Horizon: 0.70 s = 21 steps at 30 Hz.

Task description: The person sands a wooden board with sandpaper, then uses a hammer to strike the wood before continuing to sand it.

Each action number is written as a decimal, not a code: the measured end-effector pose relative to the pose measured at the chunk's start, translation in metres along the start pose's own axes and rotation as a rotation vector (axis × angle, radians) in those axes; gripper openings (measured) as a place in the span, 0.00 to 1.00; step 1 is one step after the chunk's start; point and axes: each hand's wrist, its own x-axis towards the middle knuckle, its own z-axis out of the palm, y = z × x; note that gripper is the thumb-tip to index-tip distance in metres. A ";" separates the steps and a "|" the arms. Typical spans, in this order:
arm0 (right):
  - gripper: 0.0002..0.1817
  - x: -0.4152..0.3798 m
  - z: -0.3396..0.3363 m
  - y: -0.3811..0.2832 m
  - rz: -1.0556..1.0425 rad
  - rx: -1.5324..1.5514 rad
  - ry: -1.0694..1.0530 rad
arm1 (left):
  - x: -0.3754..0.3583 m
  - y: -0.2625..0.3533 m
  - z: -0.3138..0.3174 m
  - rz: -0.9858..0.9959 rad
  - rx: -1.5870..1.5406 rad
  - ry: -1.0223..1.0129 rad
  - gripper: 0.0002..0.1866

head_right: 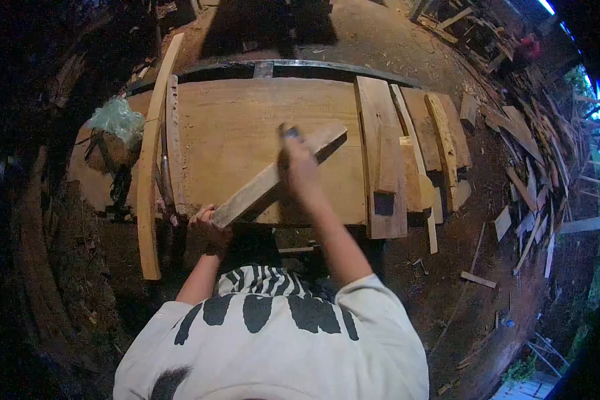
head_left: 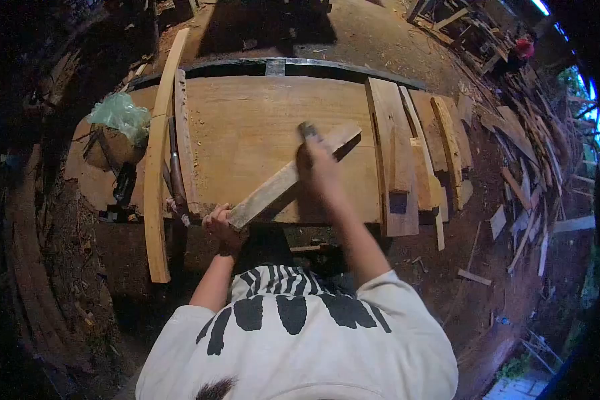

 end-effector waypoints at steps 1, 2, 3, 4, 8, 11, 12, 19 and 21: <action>0.18 -0.011 -0.007 0.022 -0.233 -0.629 0.001 | 0.000 0.002 0.000 -0.010 0.022 -0.008 0.31; 0.19 -0.021 -0.011 0.044 -0.468 -1.258 0.002 | -0.001 0.003 -0.001 -0.019 0.043 -0.018 0.32; 0.20 -0.031 -0.006 0.077 -0.686 -1.849 0.006 | -0.012 -0.014 -0.010 -0.011 0.066 -0.051 0.32; 0.21 -0.036 -0.002 0.099 -0.762 -1.857 -0.056 | -0.024 -0.030 0.007 0.026 0.087 -0.066 0.31; 0.22 -0.039 -0.001 0.082 -0.635 -1.796 -0.096 | -0.001 -0.010 0.005 0.067 0.103 0.052 0.29; 0.21 -0.020 -0.033 0.006 -0.464 -1.378 0.100 | 0.009 0.001 -0.007 0.106 0.046 0.061 0.27; 0.23 -0.009 -0.061 -0.022 -0.718 -1.902 0.247 | 0.009 0.001 -0.006 0.103 0.046 0.066 0.27; 0.24 -0.008 -0.085 -0.085 -0.534 -1.767 0.626 | -0.004 -0.007 0.008 0.067 0.045 0.065 0.26; 0.22 0.004 -0.102 -0.041 -0.280 -0.651 0.461 | -0.007 -0.010 0.011 0.068 0.040 0.072 0.26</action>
